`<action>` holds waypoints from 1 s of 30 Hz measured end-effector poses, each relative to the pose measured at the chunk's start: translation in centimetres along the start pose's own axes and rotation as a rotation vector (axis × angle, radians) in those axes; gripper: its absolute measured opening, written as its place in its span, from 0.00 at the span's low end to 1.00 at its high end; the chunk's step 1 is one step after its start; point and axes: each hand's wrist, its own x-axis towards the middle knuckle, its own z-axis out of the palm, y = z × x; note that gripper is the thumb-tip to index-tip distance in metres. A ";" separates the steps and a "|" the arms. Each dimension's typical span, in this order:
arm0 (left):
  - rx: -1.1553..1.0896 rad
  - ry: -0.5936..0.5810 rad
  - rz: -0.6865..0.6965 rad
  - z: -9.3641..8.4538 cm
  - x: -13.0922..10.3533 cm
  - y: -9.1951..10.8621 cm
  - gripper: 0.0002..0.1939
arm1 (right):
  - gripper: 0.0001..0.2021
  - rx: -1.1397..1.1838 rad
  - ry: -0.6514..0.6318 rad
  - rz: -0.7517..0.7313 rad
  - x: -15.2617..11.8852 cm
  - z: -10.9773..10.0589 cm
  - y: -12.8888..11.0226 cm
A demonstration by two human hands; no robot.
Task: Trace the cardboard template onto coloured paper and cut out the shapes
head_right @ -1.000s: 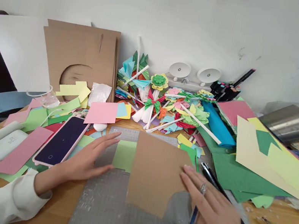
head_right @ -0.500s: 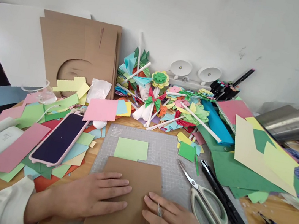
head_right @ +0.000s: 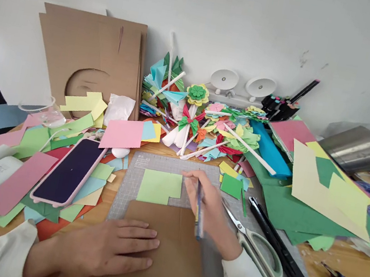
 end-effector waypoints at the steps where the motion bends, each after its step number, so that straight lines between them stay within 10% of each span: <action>1: -0.006 0.002 0.006 0.0 0.0 0.0 0.26 | 0.08 -0.044 -0.029 -0.012 0.1 0.4 0.6; 30: 0.151 0.283 0.079 1.0 0.3 0.4 0.16 | 0.09 -0.167 -0.125 -0.081 -0.2 1.0 2.7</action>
